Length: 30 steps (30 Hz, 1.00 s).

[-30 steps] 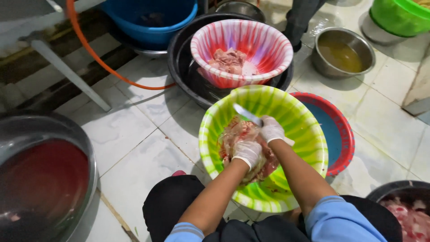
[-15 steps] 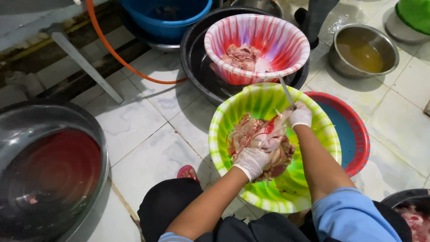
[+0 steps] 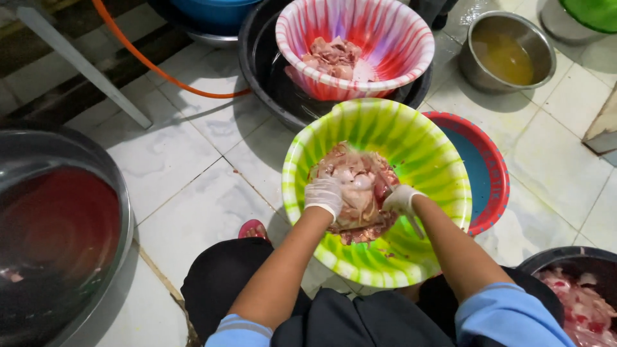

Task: Trimming and cutting raw chicken meat in a bowl using a knife.

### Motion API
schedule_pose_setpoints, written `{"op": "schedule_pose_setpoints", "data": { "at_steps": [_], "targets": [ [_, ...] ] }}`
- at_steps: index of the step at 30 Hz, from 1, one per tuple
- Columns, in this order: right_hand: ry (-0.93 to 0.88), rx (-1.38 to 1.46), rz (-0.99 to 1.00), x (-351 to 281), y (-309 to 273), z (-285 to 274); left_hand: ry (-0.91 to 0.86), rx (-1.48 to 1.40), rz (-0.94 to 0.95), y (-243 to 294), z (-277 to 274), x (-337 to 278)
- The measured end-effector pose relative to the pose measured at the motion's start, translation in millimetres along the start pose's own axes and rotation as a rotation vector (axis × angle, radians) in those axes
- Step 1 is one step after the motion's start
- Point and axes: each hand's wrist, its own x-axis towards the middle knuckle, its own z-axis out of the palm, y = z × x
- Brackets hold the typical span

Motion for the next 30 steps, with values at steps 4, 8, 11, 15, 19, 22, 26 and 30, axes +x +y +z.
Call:
{"op": "schedule_pose_setpoints", "data": {
  "at_steps": [4,8,11,15,19,22,26,30],
  "targets": [
    [-0.049,0.102,0.009,-3,-22,15,0.009,0.029,-0.050,-9,7,10],
    [-0.078,0.210,0.023,-10,-17,16,-0.014,0.075,-0.042,-11,13,17],
    [-0.101,0.279,0.018,-7,-15,16,-0.113,-0.040,-0.073,19,-76,-65],
    [-0.151,0.362,0.024,-1,1,26,-0.072,-0.017,-0.040,24,-95,-92],
    [-0.206,0.448,0.021,10,38,25,-0.082,-0.054,-0.033,28,-132,-134],
    [-0.229,0.483,-0.030,10,-6,22,-0.099,-0.056,0.005,29,-143,-153],
    [-0.255,0.670,-0.136,-52,-70,-15,-0.133,-0.030,0.095,35,-156,-173],
    [-0.332,0.897,-0.105,-56,-96,-29,-0.303,-0.197,0.217,57,-152,-194]
  ]
}}
